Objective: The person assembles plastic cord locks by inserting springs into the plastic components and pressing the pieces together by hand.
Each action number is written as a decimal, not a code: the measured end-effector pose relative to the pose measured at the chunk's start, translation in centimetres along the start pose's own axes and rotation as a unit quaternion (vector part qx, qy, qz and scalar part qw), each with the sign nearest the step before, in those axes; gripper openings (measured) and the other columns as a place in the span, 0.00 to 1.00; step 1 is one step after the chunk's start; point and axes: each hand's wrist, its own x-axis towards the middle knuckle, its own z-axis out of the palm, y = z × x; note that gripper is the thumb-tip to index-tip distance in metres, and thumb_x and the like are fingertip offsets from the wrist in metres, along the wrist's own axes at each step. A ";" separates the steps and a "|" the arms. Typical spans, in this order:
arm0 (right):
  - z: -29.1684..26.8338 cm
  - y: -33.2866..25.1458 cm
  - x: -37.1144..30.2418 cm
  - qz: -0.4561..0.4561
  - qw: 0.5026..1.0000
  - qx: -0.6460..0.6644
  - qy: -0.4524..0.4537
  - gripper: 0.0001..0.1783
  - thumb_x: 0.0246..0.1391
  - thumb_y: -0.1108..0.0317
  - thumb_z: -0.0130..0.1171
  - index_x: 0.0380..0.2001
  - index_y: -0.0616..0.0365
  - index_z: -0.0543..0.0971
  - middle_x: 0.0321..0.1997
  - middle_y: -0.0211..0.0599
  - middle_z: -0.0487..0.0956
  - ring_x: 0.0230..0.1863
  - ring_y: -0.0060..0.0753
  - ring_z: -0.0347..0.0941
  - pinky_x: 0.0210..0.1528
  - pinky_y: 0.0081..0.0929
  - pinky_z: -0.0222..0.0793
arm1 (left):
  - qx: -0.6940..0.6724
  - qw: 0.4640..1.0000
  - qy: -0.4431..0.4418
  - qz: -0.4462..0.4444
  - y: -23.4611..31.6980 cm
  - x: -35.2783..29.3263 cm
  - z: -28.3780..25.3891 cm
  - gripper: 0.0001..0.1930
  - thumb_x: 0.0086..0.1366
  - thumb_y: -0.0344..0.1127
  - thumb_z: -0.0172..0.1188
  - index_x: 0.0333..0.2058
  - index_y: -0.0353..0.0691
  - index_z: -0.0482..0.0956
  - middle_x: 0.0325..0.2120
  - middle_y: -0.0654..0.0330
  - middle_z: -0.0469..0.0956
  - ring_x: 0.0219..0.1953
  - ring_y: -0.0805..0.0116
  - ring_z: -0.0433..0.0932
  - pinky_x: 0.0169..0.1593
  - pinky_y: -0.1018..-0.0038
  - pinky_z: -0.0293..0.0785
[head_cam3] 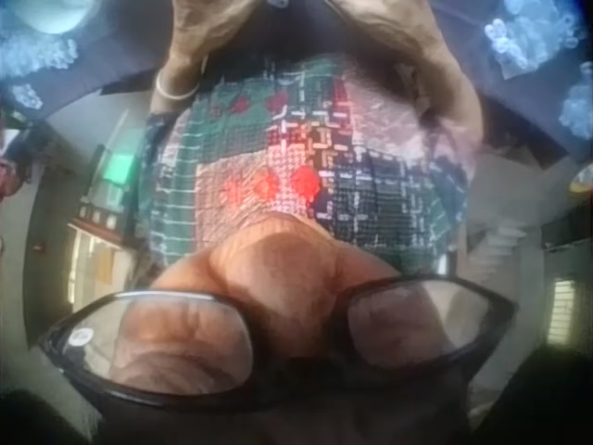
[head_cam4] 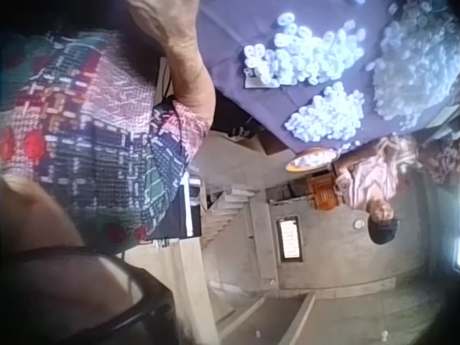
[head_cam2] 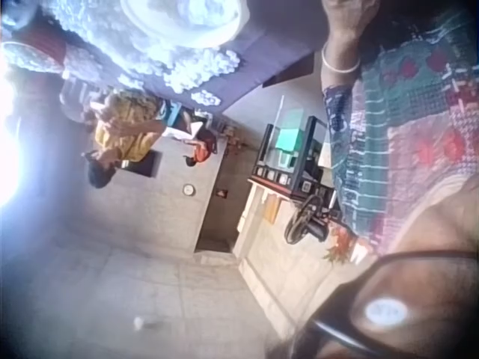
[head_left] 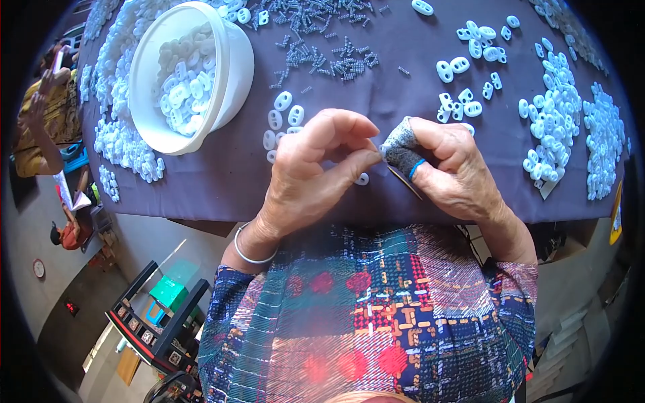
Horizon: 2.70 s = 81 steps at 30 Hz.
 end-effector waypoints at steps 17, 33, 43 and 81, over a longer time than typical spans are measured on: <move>0.1 0.0 -0.3 0.066 0.989 0.135 0.004 0.04 0.51 0.77 0.50 0.31 0.62 0.74 0.18 0.23 0.69 0.19 0.12 0.64 0.19 0.15 0.57 | -0.110 0.991 0.030 -0.078 0.2 0.0 0.6 0.15 0.55 0.22 0.62 0.42 0.31 0.72 0.29 0.59 0.78 0.29 0.76 0.78 0.30 0.82 0.77; -0.5 -0.1 0.1 0.030 0.999 0.033 -0.019 0.09 0.39 0.76 0.48 0.28 0.64 0.73 0.18 0.33 0.70 0.19 0.22 0.67 0.23 0.23 0.61 | -0.067 0.995 -0.017 -0.068 -0.1 0.2 -0.1 0.12 0.53 0.19 0.62 0.38 0.30 0.74 0.30 0.59 0.77 0.31 0.75 0.78 0.33 0.79 0.79; 0.1 0.5 0.0 -0.035 0.999 -0.033 0.021 0.06 0.39 0.76 0.51 0.26 0.64 0.73 0.19 0.42 0.68 0.21 0.41 0.67 0.25 0.26 0.61 | -0.040 0.996 0.053 -0.052 0.1 -0.2 0.9 0.11 0.53 0.20 0.62 0.37 0.30 0.75 0.29 0.59 0.78 0.30 0.75 0.78 0.32 0.80 0.79; -0.2 -0.2 -0.4 0.086 0.989 0.115 0.032 0.05 0.48 0.78 0.50 0.30 0.62 0.74 0.22 0.27 0.71 0.23 0.12 0.63 0.25 0.15 0.60 | -0.132 0.981 0.066 -0.122 0.4 -0.1 1.2 0.11 0.57 0.23 0.60 0.40 0.32 0.75 0.30 0.60 0.78 0.32 0.77 0.78 0.29 0.85 0.75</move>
